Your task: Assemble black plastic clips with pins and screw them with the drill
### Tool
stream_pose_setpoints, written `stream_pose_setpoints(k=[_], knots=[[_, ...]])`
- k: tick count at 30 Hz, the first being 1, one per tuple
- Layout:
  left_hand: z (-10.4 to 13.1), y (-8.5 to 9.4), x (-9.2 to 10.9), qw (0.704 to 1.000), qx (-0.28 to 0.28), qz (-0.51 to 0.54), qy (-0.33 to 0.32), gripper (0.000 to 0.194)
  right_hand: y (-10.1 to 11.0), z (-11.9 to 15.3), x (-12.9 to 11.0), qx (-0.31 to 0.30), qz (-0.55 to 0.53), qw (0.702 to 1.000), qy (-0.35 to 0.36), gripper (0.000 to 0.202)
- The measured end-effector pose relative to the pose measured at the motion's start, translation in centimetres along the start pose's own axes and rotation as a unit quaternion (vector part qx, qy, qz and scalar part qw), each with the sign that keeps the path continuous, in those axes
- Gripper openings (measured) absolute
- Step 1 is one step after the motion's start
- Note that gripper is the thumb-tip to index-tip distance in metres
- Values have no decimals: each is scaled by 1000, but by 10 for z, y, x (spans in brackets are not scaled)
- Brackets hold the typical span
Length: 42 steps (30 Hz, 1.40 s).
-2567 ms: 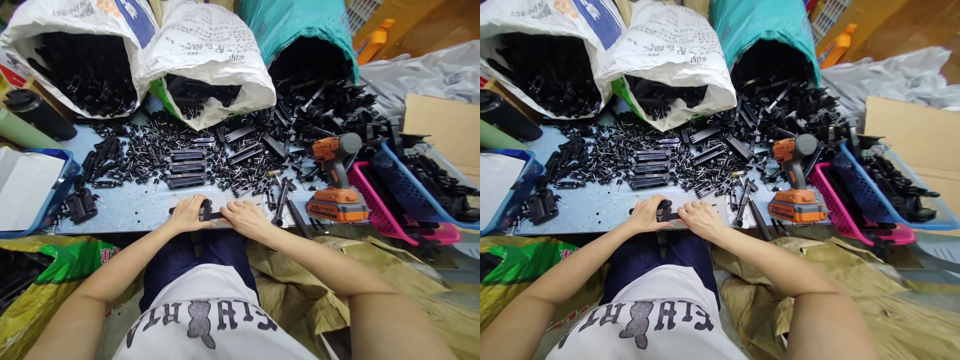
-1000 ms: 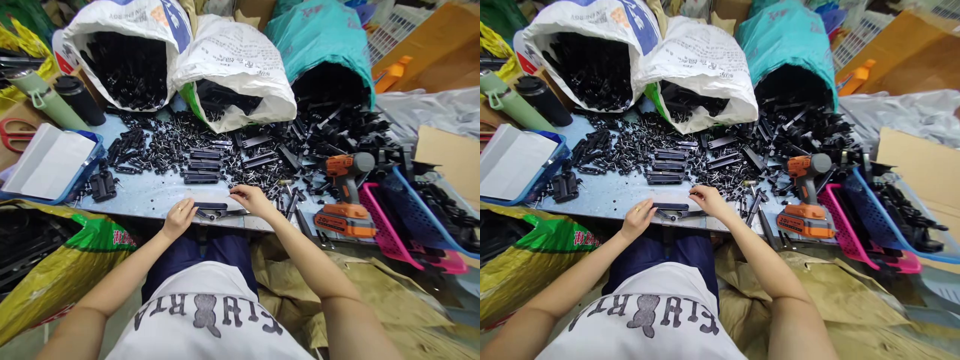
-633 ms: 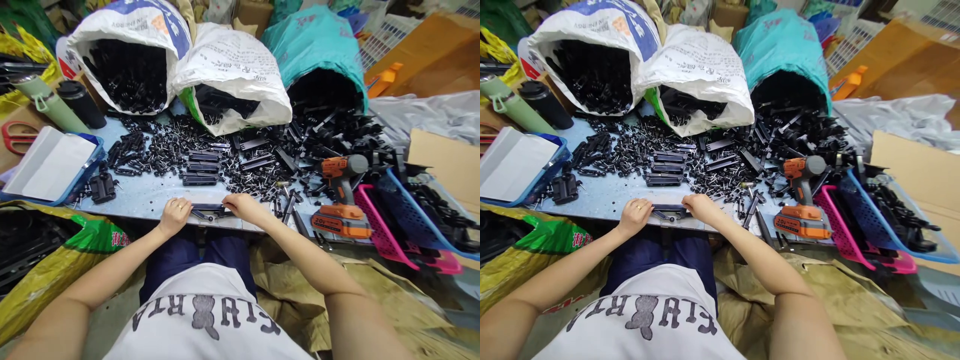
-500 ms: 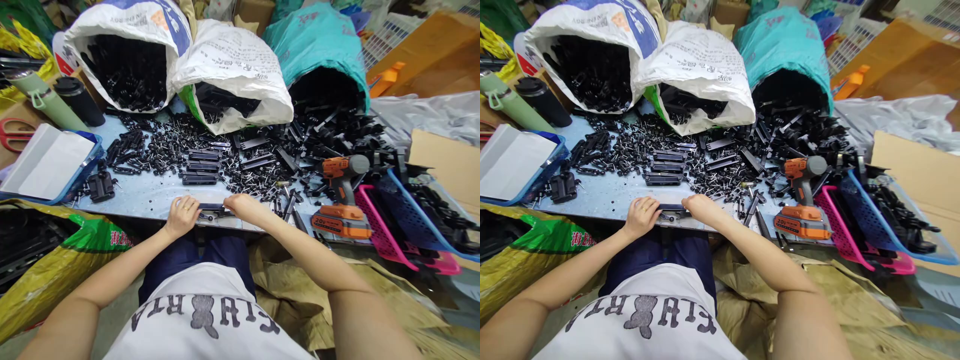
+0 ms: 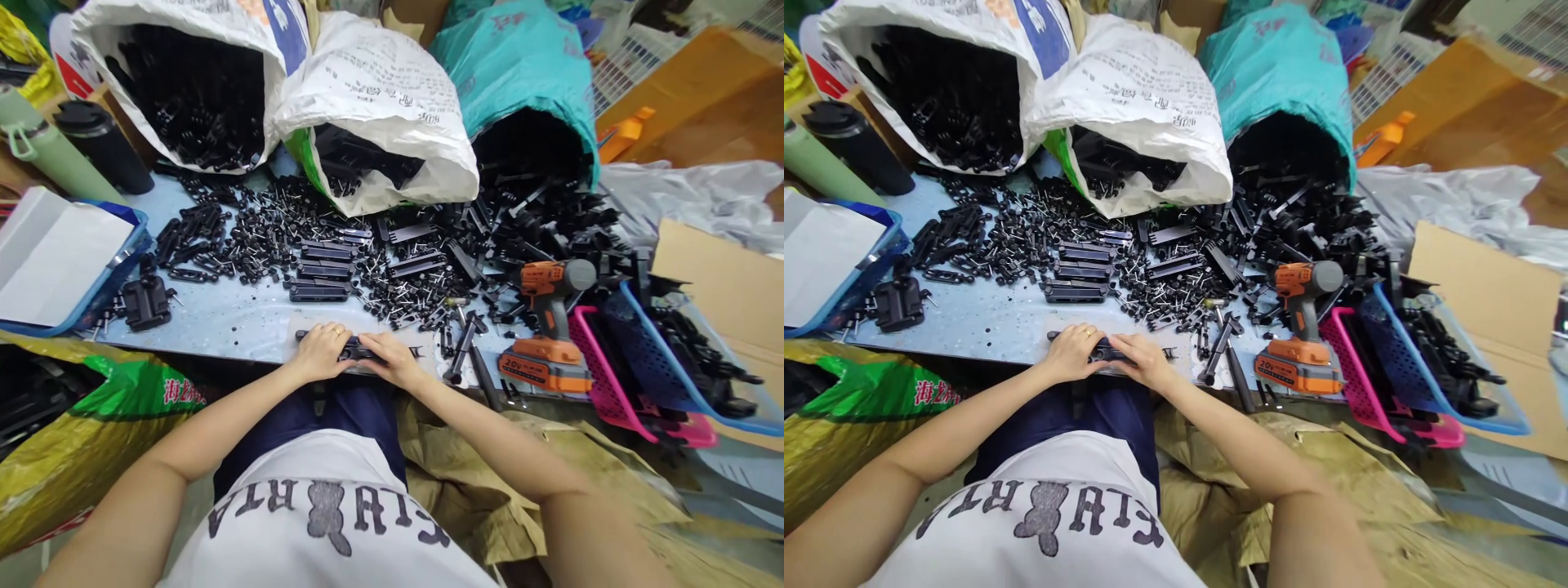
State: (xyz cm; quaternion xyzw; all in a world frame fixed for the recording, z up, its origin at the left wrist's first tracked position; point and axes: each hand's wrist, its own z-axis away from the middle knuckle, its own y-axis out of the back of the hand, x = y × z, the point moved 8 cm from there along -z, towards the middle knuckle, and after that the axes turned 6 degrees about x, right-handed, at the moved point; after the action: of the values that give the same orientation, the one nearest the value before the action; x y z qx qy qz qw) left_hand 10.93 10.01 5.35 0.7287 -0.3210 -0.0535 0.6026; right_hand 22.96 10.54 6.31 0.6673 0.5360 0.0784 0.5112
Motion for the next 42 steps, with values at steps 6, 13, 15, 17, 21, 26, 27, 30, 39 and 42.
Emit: stream_pose_setpoints(k=[6, 13, 15, 17, 21, 26, 27, 30, 39, 42], knots=[[0, -1, 0, 999, 2, 4, 32, 45, -13, 2, 9, -61, 31, 997, 46, 45], [2, -2, 5, 1000, -2, 16, 16, 47, -19, 8, 14, -96, 66, 989, 97, 42], [2, 0, 4, 1000, -4, 20, 11, 49, -22, 3, 15, -148, 54, 979, 130, 43], [3, 1, 4, 1000, -9, 21, -4, 49, -21, -2, 17, -184, 63, 970, 143, 45], [3, 7, -1, 1000, -7, -24, -12, 36, -7, -12, 24, -174, 156, 970, 65, 59], [15, 50, 14, 995, 37, 88, -12, 47, 33, -9, -20, -80, 28, 995, 51, 61], [21, 60, 25, 987, 43, 148, -32, 49, 39, -8, -35, -81, -45, 994, 62, 60], [39, 86, 54, 948, 67, 307, -50, 57, 54, -14, -67, -83, -243, 965, 53, 58], [63, 97, 56, 926, 98, 365, 23, 46, 30, -32, -82, -109, -409, 906, -26, 54], [54, 102, 52, 950, 66, 304, 8, 46, 20, -22, -79, -117, -378, 917, -37, 53]])
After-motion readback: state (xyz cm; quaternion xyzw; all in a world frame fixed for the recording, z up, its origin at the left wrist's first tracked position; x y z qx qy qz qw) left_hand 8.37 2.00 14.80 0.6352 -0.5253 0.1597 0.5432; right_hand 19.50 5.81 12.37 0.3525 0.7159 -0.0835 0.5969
